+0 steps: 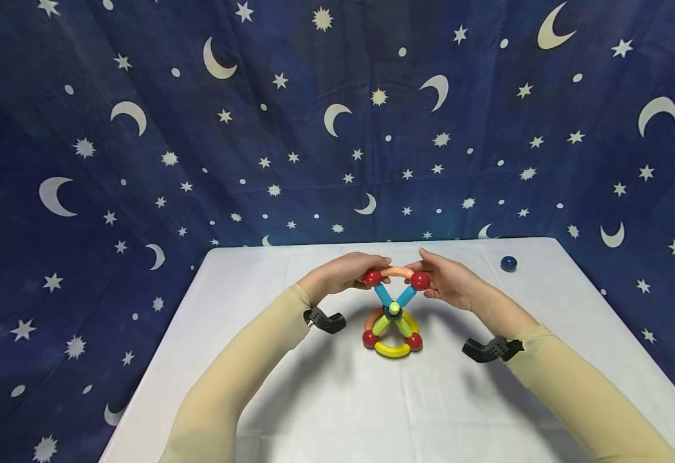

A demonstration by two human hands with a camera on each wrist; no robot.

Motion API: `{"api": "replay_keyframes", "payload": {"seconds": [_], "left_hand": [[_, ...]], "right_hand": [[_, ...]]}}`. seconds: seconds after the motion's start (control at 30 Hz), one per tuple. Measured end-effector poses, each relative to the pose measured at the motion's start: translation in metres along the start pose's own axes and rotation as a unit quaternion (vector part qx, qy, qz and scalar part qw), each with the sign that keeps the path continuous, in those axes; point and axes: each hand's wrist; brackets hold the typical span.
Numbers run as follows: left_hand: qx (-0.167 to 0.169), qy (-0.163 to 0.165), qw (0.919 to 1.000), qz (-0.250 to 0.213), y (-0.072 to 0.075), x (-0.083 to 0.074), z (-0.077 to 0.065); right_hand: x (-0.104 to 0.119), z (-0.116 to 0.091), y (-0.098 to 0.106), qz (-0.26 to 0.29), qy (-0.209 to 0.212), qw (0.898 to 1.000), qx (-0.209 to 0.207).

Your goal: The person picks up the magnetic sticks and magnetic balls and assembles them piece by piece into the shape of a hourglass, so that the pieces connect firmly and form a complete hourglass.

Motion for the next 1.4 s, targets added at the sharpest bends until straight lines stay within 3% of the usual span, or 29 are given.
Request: {"api": "replay_keyframes", "payload": {"seconds": [0.13,0.3,0.47,0.67,0.9,1.2,1.4], "left_hand": [[0.001,-0.007,0.9999,-0.009,0.0,0.0,0.001],[-0.002,-0.008,1.0,0.0,0.0,0.001,0.0],[-0.011,-0.008,0.9998,0.014,0.0,-0.001,-0.002],[-0.015,-0.009,0.9997,0.017,0.002,-0.001,-0.004],[-0.03,0.01,0.9993,0.019,0.009,0.002,-0.013],[-0.019,0.022,0.9996,-0.006,0.017,0.011,-0.04],[-0.031,0.017,0.9989,-0.03,0.015,0.018,-0.057]], "right_hand": [[-0.025,-0.004,0.003,-0.091,0.019,0.995,-0.047],[-0.067,-0.014,-0.004,-0.25,0.05,0.965,-0.063],[-0.092,-0.021,-0.019,-0.321,0.068,0.942,-0.075],[-0.095,-0.019,-0.027,-0.371,0.09,0.917,-0.112],[-0.088,-0.01,-0.017,-0.37,0.115,0.917,-0.095],[-0.075,0.021,-0.002,-0.362,0.141,0.919,-0.07],[-0.066,0.043,-0.007,-0.359,0.145,0.92,-0.06]]}}
Point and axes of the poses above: each hand's wrist, its own z-axis towards the middle knuckle, its own y-axis out of the back of the hand, x = y × z, and after that the axes turned 6 degrees about -y, right-handed
